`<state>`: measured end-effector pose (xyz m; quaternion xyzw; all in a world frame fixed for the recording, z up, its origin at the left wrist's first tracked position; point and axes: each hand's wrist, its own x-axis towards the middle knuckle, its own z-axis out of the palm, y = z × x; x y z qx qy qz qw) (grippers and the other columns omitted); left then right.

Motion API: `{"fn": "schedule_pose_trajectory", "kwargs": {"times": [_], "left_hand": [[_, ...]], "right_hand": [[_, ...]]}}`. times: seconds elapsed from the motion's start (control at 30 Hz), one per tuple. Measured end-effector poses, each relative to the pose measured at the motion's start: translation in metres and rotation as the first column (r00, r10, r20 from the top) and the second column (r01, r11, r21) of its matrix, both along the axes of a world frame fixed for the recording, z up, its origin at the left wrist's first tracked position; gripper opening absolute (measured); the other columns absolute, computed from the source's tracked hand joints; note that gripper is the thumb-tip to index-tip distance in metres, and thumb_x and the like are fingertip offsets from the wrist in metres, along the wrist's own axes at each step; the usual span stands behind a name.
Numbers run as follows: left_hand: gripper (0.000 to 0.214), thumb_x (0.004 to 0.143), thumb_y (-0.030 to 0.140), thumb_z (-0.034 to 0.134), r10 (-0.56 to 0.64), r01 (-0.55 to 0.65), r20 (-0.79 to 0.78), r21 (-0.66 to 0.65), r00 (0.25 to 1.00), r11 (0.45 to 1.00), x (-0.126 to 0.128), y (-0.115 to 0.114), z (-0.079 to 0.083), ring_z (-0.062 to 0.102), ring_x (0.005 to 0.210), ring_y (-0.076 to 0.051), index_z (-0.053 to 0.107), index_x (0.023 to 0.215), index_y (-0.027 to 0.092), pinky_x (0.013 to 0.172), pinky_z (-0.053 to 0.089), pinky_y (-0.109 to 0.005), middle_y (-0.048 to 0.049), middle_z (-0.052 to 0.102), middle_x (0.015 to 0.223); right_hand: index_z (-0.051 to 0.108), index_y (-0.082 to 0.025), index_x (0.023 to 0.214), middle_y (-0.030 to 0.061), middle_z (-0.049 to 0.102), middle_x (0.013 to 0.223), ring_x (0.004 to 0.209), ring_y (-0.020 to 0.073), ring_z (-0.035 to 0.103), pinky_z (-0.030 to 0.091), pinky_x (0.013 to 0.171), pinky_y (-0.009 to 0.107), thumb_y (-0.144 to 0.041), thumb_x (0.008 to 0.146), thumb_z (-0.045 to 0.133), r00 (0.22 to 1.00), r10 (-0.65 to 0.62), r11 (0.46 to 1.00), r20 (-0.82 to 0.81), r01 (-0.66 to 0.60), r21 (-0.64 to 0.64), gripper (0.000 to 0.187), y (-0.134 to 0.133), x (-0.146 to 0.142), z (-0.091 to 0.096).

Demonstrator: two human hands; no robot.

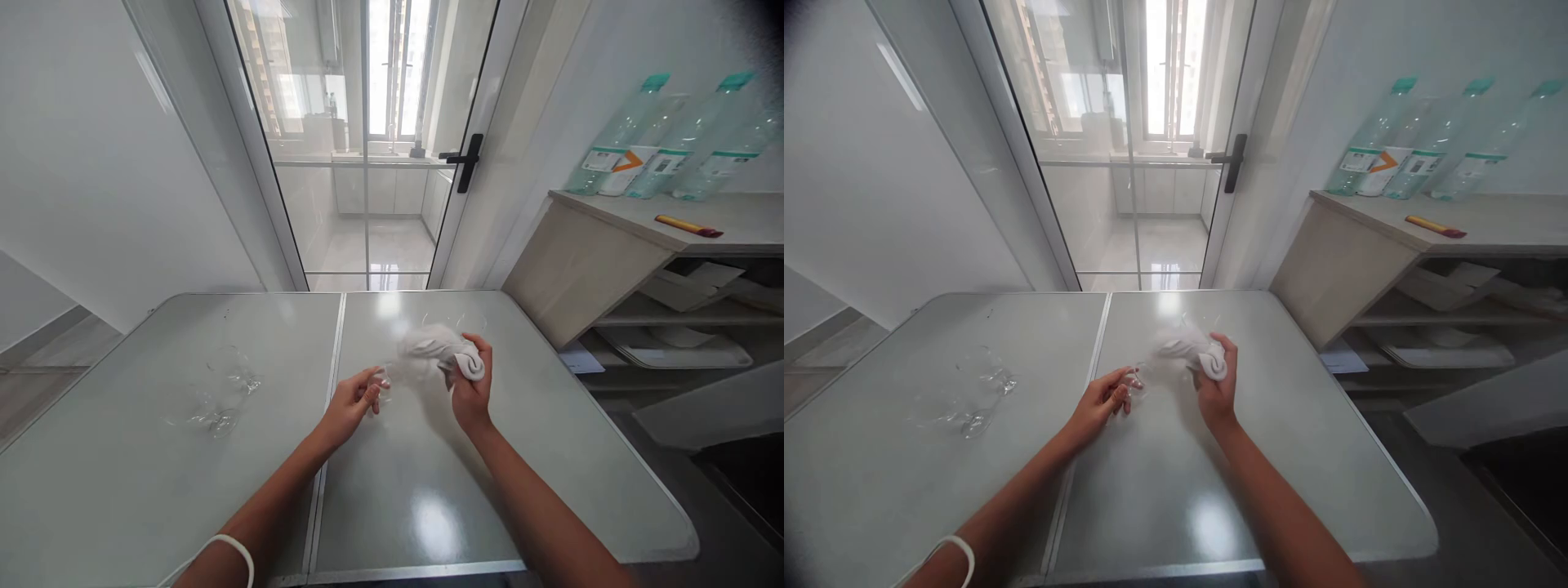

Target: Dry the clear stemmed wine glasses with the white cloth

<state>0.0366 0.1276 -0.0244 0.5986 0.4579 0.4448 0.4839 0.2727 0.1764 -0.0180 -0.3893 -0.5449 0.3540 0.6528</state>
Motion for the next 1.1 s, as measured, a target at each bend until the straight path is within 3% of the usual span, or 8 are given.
{"fn": "schedule_pose_trajectory", "kwargs": {"times": [0.1, 0.2, 0.3, 0.43, 0.57, 0.77, 0.93, 1.1], "left_hand": [[0.052, 0.103, 0.051, 0.052, 0.097, -0.078, -0.094, 0.192, 0.991, 0.978, 0.001, -0.001, -0.011, 0.066, 0.080, -0.017, 0.055, 0.144, 0.020, 0.081, 0.054, -0.036, -0.0148, 0.071, 0.125], [0.053, 0.103, 0.049, 0.051, 0.109, -0.072, -0.122, 0.271, 0.987, 0.960, 0.003, -0.004, -0.017, 0.064, 0.085, -0.019, 0.053, 0.148, 0.020, 0.080, 0.055, -0.036, -0.0136, 0.071, 0.117], [0.057, 0.102, 0.053, 0.051, 0.078, -0.078, 0.004, 0.188, 0.997, 0.979, 0.005, -0.005, -0.019, 0.062, 0.078, -0.018, 0.053, 0.145, 0.016, 0.072, 0.054, -0.032, -0.0121, 0.070, 0.106], [0.059, 0.100, 0.057, 0.053, 0.008, -0.017, 0.118, 0.071, 0.993, 0.997, 0.006, -0.003, -0.017, 0.056, 0.065, -0.013, 0.057, 0.136, 0.011, 0.063, 0.049, -0.027, -0.0087, 0.069, 0.093], [0.054, 0.102, 0.055, 0.050, 0.001, 0.002, -0.022, 0.128, 1.000, 0.992, 0.002, -0.005, -0.012, 0.055, 0.062, -0.013, 0.061, 0.133, 0.012, 0.063, 0.047, -0.027, -0.0045, 0.067, 0.084], [0.042, 0.104, 0.041, 0.050, 0.113, 0.080, -0.429, 0.407, 0.896, 0.910, 0.001, -0.009, -0.006, 0.062, 0.068, -0.015, 0.055, 0.140, 0.020, 0.070, 0.051, -0.029, -0.0088, 0.075, 0.106], [0.042, 0.099, 0.037, 0.063, 0.301, -0.131, -0.279, 0.498, 0.912, 0.857, 0.003, -0.005, -0.006, 0.067, 0.083, -0.017, 0.051, 0.137, 0.024, 0.080, 0.055, -0.032, -0.0093, 0.069, 0.117], [0.047, 0.096, 0.036, 0.068, 0.293, -0.162, -0.179, 0.523, 0.939, 0.837, 0.009, -0.006, -0.009, 0.070, 0.086, -0.016, 0.047, 0.136, 0.025, 0.083, 0.057, -0.034, -0.0081, 0.059, 0.119]], "right_hand": [[0.048, -0.028, 0.149, 0.0100, 0.062, 0.136, 0.116, 0.0286, 0.062, 0.052, 0.094, 0.042, -0.031, 0.098, 0.058, 0.973, 0.163, 0.984, 0.161, -0.173, 0.051, 0.052, 0.000, -0.009, -0.010], [0.041, -0.025, 0.158, 0.0124, 0.046, 0.160, 0.145, 0.0326, 0.047, 0.042, 0.116, 0.052, -0.029, 0.101, 0.051, 0.789, 0.444, 0.848, 0.425, -0.523, 0.087, 0.058, -0.004, -0.021, -0.015], [0.038, -0.025, 0.161, 0.0120, 0.039, 0.166, 0.153, 0.0306, 0.036, 0.035, 0.122, 0.055, -0.021, 0.101, 0.047, 0.714, 0.396, 0.795, 0.577, -0.581, 0.175, 0.060, -0.005, -0.026, -0.013], [0.061, -0.028, 0.141, 0.0116, 0.067, 0.141, 0.135, 0.0303, 0.058, 0.046, 0.108, 0.055, -0.014, 0.097, 0.053, 0.770, 0.239, 0.798, 0.592, -0.503, 0.332, 0.047, -0.004, -0.024, -0.009], [0.075, -0.029, 0.107, 0.0072, 0.078, 0.096, 0.093, 0.0279, 0.070, 0.050, 0.091, 0.050, -0.018, 0.091, 0.061, 0.784, 0.288, 0.846, 0.550, -0.478, 0.238, 0.024, -0.007, -0.024, -0.009], [0.069, -0.023, 0.080, 0.0037, 0.068, 0.076, 0.071, 0.0219, 0.059, 0.047, 0.071, 0.037, -0.042, 0.085, 0.073, 0.897, 0.436, 0.898, 0.077, -0.428, -0.100, 0.021, -0.006, -0.012, -0.004], [0.064, -0.025, 0.098, 0.0073, 0.075, 0.099, 0.087, 0.0248, 0.064, 0.049, 0.080, 0.038, -0.047, 0.086, 0.075, 0.941, 0.246, 0.943, -0.230, -0.288, -0.168, 0.028, -0.009, -0.019, 0.005], [0.056, -0.027, 0.107, 0.0095, 0.072, 0.122, 0.105, 0.0267, 0.066, 0.051, 0.089, 0.042, -0.051, 0.094, 0.066, 0.849, 0.301, 0.875, -0.435, -0.427, -0.228, 0.029, -0.017, -0.042, 0.004]]}}
